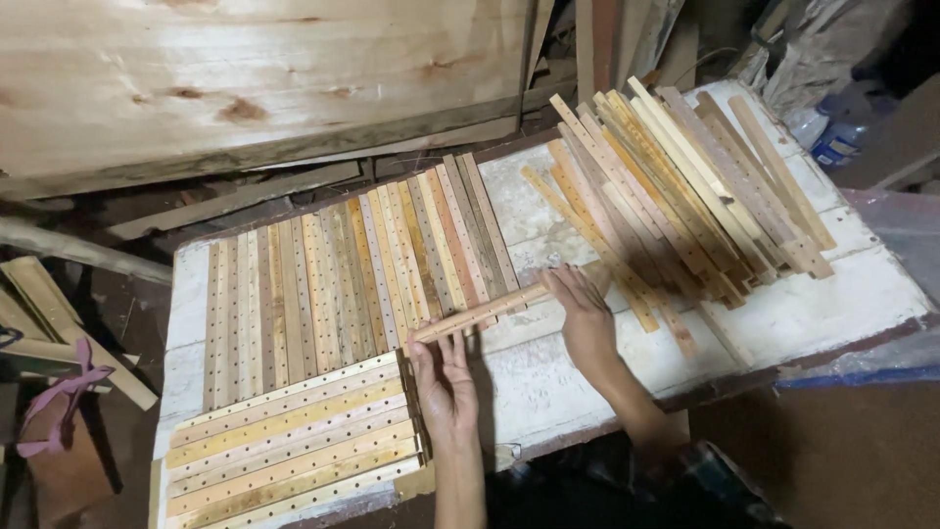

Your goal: Arranging wooden slats in a row on a workbench and aligning them using a wooden block.

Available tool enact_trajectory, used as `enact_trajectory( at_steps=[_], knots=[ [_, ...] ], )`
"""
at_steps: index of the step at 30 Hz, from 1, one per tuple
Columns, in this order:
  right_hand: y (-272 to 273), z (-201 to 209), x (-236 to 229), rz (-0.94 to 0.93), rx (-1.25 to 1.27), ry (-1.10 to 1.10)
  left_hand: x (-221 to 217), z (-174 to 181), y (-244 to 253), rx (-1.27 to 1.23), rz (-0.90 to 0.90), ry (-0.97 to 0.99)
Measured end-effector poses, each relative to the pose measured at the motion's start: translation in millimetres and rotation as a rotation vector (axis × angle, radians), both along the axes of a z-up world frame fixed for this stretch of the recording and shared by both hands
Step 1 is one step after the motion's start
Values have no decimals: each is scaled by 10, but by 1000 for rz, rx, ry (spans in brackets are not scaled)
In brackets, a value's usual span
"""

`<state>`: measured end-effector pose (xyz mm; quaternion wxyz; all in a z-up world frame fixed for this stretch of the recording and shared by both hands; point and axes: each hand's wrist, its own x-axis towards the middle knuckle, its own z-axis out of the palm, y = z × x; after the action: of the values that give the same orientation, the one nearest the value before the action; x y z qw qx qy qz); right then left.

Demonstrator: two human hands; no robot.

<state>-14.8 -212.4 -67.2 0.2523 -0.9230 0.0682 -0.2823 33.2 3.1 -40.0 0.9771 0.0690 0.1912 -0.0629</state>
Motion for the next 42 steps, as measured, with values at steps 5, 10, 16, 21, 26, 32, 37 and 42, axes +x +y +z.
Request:
enact_trajectory(
  at_steps=[5, 10, 16, 21, 26, 32, 37, 42],
  knots=[
    [771, 535, 2, 106, -177, -134, 19, -119, 41, 61, 35, -7],
    [938, 535, 3, 289, -183, -141, 118, -239, 167, 15, 16, -99],
    [183, -12, 99, -165, -303, 15, 34, -14, 131, -27, 24, -138],
    [1118, 606, -24, 91, -280, -39, -27, 24, 127, -86, 51, -95],
    [878, 491, 41, 12, -300, -96, 18, -39, 161, -22, 24, -118],
    [349, 190, 78, -133, -357, -96, 34, -206, 110, 4, 59, -44],
    [1329, 689, 116, 179, -249, -214, 40, -344, 135, 83, 58, 11],
    [1169, 699, 104, 265, -208, -206, 63, -160, 128, 30, 85, 27]
  ],
)
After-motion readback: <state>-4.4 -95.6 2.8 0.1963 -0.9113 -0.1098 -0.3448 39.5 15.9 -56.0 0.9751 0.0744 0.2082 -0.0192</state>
